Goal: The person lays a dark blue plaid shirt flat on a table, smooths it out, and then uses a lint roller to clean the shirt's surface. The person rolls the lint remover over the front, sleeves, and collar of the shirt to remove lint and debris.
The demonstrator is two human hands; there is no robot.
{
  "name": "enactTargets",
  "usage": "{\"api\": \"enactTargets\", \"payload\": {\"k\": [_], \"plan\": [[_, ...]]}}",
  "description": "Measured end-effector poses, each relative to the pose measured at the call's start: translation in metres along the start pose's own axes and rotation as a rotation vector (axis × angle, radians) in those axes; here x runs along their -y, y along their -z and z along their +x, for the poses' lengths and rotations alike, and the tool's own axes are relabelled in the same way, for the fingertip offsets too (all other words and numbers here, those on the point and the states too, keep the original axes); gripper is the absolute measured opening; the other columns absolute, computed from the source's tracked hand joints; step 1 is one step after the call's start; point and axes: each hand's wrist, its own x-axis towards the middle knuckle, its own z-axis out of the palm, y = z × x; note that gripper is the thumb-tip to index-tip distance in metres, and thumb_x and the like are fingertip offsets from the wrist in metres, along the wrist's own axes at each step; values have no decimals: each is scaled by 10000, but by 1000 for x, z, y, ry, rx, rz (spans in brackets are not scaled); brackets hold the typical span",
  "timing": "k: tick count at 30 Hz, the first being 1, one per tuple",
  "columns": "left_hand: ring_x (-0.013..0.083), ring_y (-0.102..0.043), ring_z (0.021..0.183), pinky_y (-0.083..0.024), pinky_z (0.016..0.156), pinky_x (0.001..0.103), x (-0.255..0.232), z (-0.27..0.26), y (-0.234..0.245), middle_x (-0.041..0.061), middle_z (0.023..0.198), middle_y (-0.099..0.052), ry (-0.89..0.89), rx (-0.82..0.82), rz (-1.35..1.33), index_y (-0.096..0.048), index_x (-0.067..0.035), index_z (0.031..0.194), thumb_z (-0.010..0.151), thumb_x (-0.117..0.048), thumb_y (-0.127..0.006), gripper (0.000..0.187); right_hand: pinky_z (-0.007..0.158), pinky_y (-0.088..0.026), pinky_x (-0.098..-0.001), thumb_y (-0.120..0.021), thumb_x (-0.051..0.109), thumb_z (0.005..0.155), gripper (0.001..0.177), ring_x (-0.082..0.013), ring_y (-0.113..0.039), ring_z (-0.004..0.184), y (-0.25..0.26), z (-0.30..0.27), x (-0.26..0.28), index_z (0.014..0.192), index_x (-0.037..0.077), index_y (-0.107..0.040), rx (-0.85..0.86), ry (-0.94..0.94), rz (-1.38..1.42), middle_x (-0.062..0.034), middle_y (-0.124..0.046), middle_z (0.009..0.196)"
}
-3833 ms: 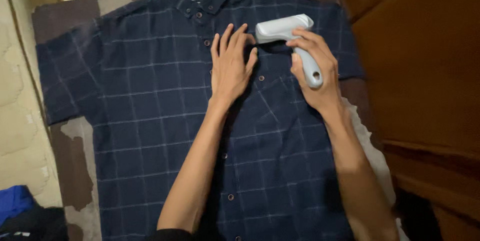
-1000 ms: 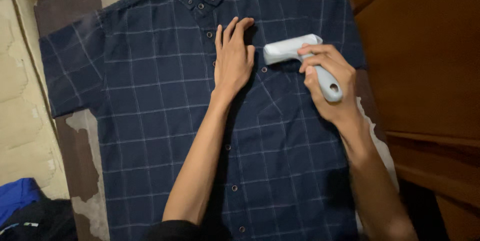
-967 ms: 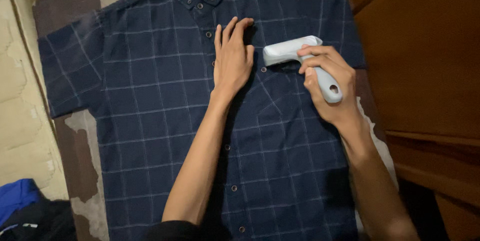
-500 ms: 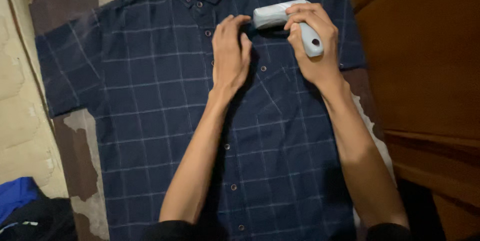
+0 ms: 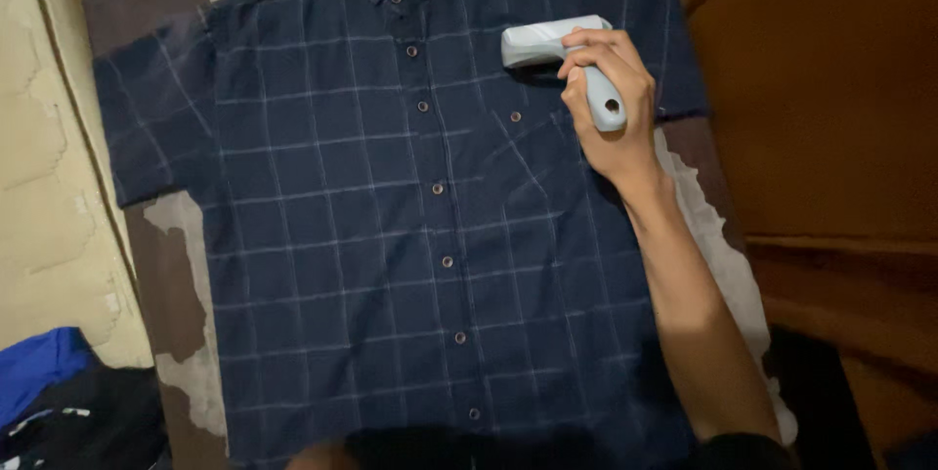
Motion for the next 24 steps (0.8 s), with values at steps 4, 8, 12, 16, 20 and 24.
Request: {"api": "enactTargets", "payload": {"k": [4, 8, 12, 16, 20, 24], "plan": [[204, -554, 1055, -499, 924, 345, -14, -5, 6, 86, 1152, -569, 119, 124, 32, -598, -69, 1214, 1079, -67, -531, 151, 1009, -544, -401, -610, 94, 1023, 125, -288, -664, 1161, 5, -14, 15, 997, -15, -665, -20, 39, 2, -177, -667, 1234], [205, -552, 1062, -498, 928, 343, -26, -5, -2, 86, 1160, -567, 170, 187, 24, -598, -69, 1220, 1080, -63, -535, 154, 1025, -537, -402, -617, 71, 1011, 90, -289, -657, 1170, 11, -28, 28, 1009, -8, -661, -30, 21, 6, -174, -662, 1242], [206, -549, 1068, -497, 932, 340, -32, -4, -3, 87, 1167, -565, 197, 232, 20, -597, -69, 1226, 1080, -59, -538, 158, 992, -555, -386, -625, 73, 1001, 73, -273, -668, 1147, 10, -34, 33, 1001, 12, -664, -38, -42, 7, -151, -673, 1236], [207, -546, 1075, -496, 935, 338, -44, -4, 10, 88, 1175, -563, 222, 258, 20, -597, -69, 1232, 1081, -55, -542, 162, 996, -556, -395, -636, 61, 988, 58, -279, -673, 1148, 13, -43, 39, 1005, 17, -670, -49, -42, -14, -151, -672, 1238], [208, -544, 1082, -495, 939, 335, -49, -10, 11, 88, 1183, -561, 249, 268, 4, -596, -70, 1239, 1081, -51, -545, 167, 934, -566, -379, -639, 45, 962, 55, -265, -684, 1100, 16, -51, 44, 1001, 14, -662, -36, -96, 28, -153, -662, 1235], [210, -541, 1088, -493, 942, 333, -46, -2, 11, 89, 1190, -559, 256, 281, -14, -596, -70, 1245, 1082, -47, -549, 171, 951, -566, -380, -642, 42, 974, 52, -265, -676, 1126, 14, -50, 42, 1010, 20, -673, -46, -77, 15, -143, -664, 1261]]}}
